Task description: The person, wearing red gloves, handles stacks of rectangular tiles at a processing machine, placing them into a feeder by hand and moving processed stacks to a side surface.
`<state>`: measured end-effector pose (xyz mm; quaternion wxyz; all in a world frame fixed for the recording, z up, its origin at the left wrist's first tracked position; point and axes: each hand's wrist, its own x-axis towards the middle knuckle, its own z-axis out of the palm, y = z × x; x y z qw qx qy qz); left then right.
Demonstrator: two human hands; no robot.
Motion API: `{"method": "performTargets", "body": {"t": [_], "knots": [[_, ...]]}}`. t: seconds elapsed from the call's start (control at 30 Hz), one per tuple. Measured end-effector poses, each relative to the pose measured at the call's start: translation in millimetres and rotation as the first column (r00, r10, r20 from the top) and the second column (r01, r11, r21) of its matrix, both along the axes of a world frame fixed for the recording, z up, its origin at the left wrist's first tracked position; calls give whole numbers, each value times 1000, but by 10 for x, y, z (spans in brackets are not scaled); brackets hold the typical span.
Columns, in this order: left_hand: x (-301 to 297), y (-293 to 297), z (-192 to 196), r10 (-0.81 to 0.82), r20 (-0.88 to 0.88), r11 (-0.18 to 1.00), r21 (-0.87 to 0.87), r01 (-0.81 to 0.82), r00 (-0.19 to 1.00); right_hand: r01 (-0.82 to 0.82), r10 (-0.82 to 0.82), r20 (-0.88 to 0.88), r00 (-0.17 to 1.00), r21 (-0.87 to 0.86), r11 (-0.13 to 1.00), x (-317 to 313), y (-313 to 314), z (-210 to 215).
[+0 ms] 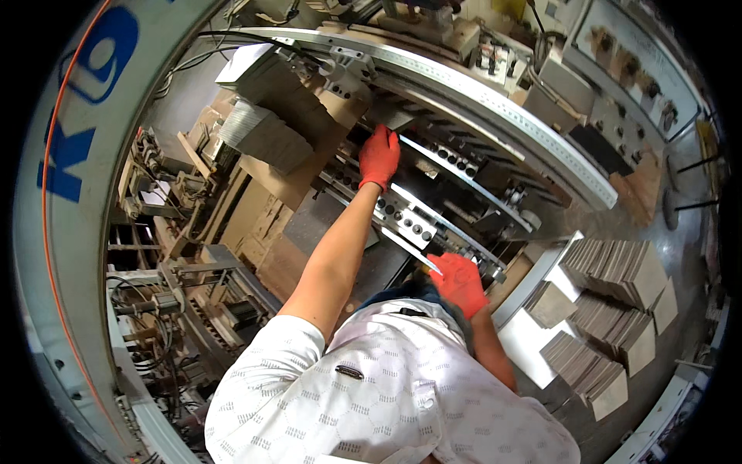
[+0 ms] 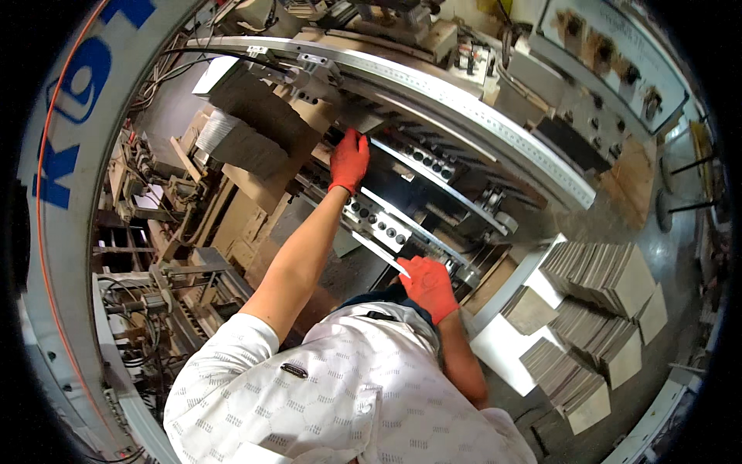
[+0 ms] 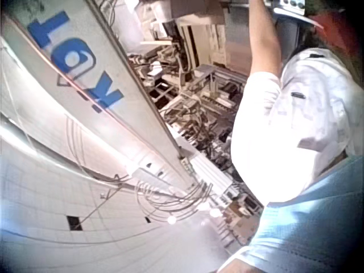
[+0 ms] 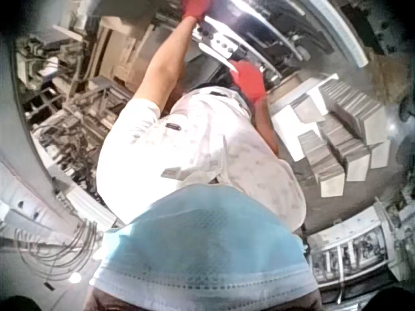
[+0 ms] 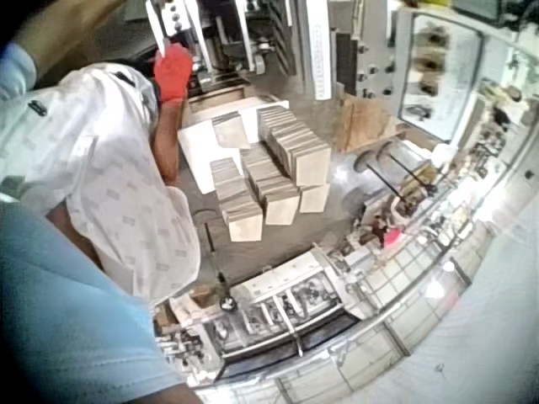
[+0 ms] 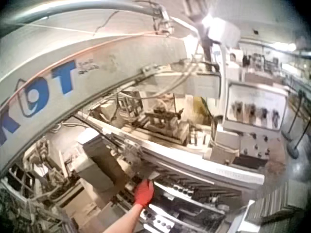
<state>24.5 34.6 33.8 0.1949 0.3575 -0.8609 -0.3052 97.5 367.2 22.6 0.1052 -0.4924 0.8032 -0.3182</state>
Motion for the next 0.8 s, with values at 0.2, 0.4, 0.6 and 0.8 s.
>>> {"method": "performTargets", "body": {"t": [0.2, 0.4, 0.6, 0.8], "knots": [[61, -88, -74, 46, -144, 995, 95, -32, 989, 28, -30, -38, 999, -49, 998, 16, 14, -135], [-77, -166, -162, 287, -291, 930, 311, -194, 913, 117, -59, 285, 957, -192, 974, -137, -396, 389], [-215, -926, -1024, 317, -662, 887, 461, 35, 679, -13, 8, -18, 1000, -322, 947, -788, -1720, 468], [-393, -1030, -1168, 448, -715, 777, 608, 163, 537, 40, -109, -280, 954, -242, 970, -1063, -2693, 489]]}}
